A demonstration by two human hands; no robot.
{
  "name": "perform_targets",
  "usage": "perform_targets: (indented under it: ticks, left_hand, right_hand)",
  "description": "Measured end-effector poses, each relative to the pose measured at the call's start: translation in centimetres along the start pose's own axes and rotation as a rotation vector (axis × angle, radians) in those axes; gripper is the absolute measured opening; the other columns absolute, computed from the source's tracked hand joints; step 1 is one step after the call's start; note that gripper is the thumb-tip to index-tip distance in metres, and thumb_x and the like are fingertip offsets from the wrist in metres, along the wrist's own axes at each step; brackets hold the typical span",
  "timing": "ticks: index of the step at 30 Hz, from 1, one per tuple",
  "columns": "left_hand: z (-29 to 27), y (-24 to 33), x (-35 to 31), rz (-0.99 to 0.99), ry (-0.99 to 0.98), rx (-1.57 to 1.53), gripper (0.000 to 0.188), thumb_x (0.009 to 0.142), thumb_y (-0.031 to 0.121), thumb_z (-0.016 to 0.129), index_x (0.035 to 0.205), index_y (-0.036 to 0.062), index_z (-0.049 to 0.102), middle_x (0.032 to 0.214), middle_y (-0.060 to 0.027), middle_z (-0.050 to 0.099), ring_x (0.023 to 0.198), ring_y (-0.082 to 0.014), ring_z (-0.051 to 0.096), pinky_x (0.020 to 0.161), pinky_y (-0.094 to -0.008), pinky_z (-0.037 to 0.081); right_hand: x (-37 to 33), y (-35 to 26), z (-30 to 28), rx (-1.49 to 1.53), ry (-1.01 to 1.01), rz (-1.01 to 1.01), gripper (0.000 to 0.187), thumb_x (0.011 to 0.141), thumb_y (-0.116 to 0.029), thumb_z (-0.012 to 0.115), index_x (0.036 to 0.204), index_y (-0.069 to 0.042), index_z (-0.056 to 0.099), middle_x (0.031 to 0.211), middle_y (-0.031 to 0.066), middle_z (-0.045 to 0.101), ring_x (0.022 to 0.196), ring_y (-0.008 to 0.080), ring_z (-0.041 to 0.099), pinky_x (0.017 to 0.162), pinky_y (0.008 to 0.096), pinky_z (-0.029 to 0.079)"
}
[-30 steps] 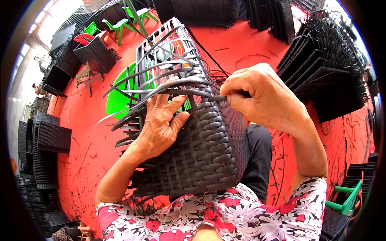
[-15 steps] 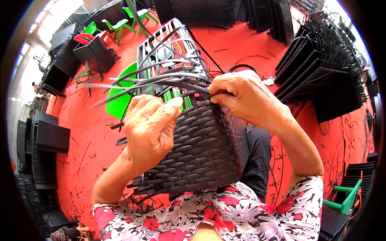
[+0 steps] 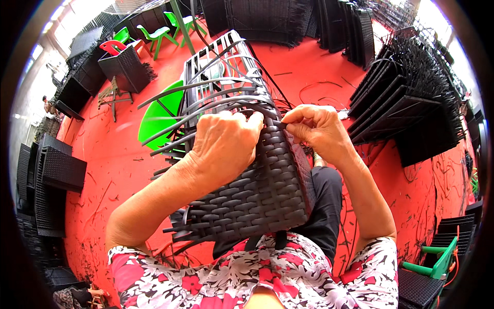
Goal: The person weaves black plastic strips through a metal frame to create the side of a chair.
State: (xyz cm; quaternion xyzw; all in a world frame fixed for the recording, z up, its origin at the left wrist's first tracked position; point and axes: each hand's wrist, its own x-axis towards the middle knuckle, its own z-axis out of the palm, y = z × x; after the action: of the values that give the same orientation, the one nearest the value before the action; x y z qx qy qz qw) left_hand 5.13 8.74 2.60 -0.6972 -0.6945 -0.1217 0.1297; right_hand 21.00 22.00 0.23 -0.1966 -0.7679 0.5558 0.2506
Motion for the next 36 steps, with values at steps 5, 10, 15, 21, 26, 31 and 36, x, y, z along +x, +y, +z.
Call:
perform_targets:
  ticks: [5, 10, 15, 21, 26, 31, 36]
  left_hand:
    - [0.1, -1.2, 1.9, -0.025, 0.15, -0.622, 0.006, 0.079, 0.003, 0.066, 0.082, -0.0021, 0.067, 0.065, -0.0136, 0.062, 0.055, -0.0188, 0.061, 0.055, -0.031, 0.047]
    - [-5.7, -1.0, 0.5, -0.229, 0.151, -1.35, 0.01, 0.087, 0.003, 0.06, 0.091, -0.0056, 0.063, 0.058, -0.0026, 0.054, 0.047, -0.0083, 0.05, 0.044, -0.0219, 0.042]
    - [-4.5, -1.7, -2.6, -0.117, 0.264, -1.662, 0.023, 0.094, 0.016, 0.058, 0.097, -0.0067, 0.06, 0.058, -0.005, 0.052, 0.048, -0.0133, 0.051, 0.048, -0.0277, 0.047]
    - [1.5, -4.1, -4.6, -0.047, 0.165, -0.625, 0.011, 0.089, 0.005, 0.059, 0.093, -0.0032, 0.065, 0.085, -0.0113, 0.064, 0.075, -0.0265, 0.062, 0.07, -0.0336, 0.049]
    - [2.4, -3.2, -4.0, -0.021, 0.066, -0.32, 0.023, 0.087, 0.011, 0.062, 0.108, 0.0021, 0.062, 0.138, -0.019, 0.036, 0.129, -0.0368, 0.031, 0.106, -0.0489, 0.024]
    - [4.1, -3.6, -2.8, -0.123, -0.009, -0.446, 0.024, 0.091, 0.019, 0.055, 0.107, 0.0038, 0.065, 0.137, -0.0219, 0.028, 0.125, -0.0432, 0.024, 0.102, -0.0578, 0.019]
    - [3.0, -4.2, -2.0, -0.439, 0.046, -1.038, 0.015, 0.082, 0.011, 0.067, 0.088, -0.002, 0.068, 0.07, -0.0071, 0.062, 0.071, -0.0134, 0.056, 0.07, -0.0305, 0.046]
  right_hand:
    - [1.1, 0.2, -0.7, -0.463, 0.108, -0.459, 0.018, 0.076, 0.002, 0.067, 0.094, -0.001, 0.069, 0.082, 0.008, 0.068, 0.066, 0.0153, 0.061, 0.06, 0.0269, 0.048]
    - [0.5, -4.0, 1.3, -0.467, 0.154, -0.705, 0.014, 0.079, -0.007, 0.071, 0.093, -0.003, 0.07, 0.094, 0.0072, 0.068, 0.077, 0.0246, 0.065, 0.066, 0.0294, 0.051]
    - [2.0, -5.3, 1.8, 0.172, -0.281, -0.108, 0.02, 0.081, -0.013, 0.073, 0.096, -0.001, 0.069, 0.071, 0.0037, 0.064, 0.062, 0.0098, 0.059, 0.056, 0.0262, 0.048]
    - [2.6, -7.4, 2.0, -0.557, -0.17, -0.353, 0.012, 0.077, -0.007, 0.059, 0.08, 0.002, 0.066, 0.061, 0.0148, 0.061, 0.056, 0.0235, 0.062, 0.056, 0.0362, 0.047]
    - [3.7, -7.7, 2.7, -0.982, -0.327, -0.485, 0.014, 0.071, -0.009, 0.055, 0.066, 0.003, 0.061, 0.062, 0.0213, 0.055, 0.063, 0.0395, 0.058, 0.062, 0.0454, 0.046]
    - [4.2, -7.2, 3.7, -1.131, -0.402, -0.478, 0.017, 0.076, -0.011, 0.055, 0.065, 0.001, 0.06, 0.064, 0.0203, 0.056, 0.067, 0.0386, 0.058, 0.064, 0.0459, 0.045]
    - [5.0, -6.2, 4.3, -1.097, -0.415, -0.364, 0.012, 0.078, -0.012, 0.061, 0.079, -0.001, 0.066, 0.071, 0.0174, 0.061, 0.072, 0.0366, 0.061, 0.066, 0.0441, 0.048]
